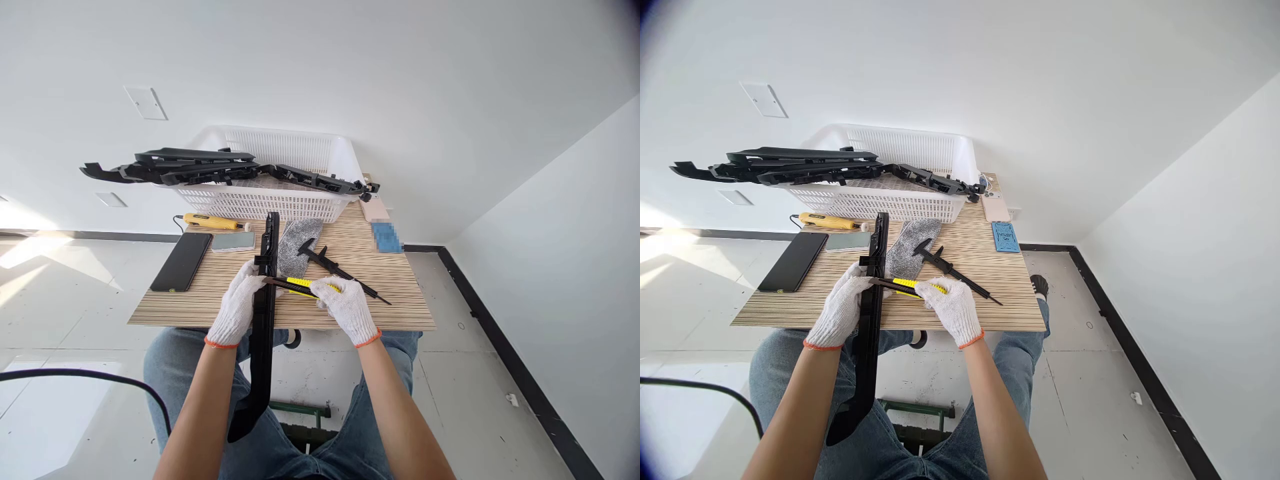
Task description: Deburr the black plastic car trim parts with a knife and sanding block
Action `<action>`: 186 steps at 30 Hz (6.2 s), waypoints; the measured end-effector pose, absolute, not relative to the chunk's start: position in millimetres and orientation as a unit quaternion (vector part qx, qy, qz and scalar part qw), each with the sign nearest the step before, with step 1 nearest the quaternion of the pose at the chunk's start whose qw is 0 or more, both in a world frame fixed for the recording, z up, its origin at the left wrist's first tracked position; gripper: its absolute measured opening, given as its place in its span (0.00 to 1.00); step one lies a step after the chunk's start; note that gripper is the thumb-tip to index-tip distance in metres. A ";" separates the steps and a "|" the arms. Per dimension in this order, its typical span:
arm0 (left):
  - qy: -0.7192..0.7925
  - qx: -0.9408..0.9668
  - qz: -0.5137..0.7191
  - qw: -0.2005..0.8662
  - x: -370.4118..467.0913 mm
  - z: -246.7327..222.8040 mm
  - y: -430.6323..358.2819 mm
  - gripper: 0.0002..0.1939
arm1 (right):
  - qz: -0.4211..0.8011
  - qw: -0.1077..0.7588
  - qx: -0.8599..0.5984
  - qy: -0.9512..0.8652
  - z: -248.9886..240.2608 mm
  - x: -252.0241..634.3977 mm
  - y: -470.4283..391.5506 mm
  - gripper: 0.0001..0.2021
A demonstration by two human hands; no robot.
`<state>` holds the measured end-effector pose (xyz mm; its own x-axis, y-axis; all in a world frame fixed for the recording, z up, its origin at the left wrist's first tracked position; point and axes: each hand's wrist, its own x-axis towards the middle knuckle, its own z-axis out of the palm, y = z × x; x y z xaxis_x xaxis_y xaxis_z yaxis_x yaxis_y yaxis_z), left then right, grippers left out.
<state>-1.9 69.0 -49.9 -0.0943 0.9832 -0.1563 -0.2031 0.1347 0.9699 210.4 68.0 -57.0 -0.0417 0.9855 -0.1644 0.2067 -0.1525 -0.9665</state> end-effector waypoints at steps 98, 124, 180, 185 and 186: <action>0.587 0.362 0.546 0.475 12.3 -24.4 65.1 0.16 | 0.496 0.402 -0.565 -0.523 -52.8 210.2 65.5 0.19; 0.540 0.365 0.545 0.527 1.6 -45.5 65.9 0.19 | 0.483 0.410 -0.559 -0.535 -61.9 210.6 68.4 0.20; 0.565 0.330 0.570 0.497 11.0 -34.5 66.1 0.19 | 0.485 0.405 -0.560 -0.535 -55.5 210.7 66.8 0.20; 0.614 0.327 0.550 0.463 11.8 -24.6 62.4 0.16 | 0.478 0.402 -0.562 -0.543 -56.7 211.0 67.4 0.20; 0.617 0.327 0.547 0.462 11.8 -24.0 62.3 0.16 | 0.477 0.401 -0.562 -0.544 -56.7 211.1 67.3 0.20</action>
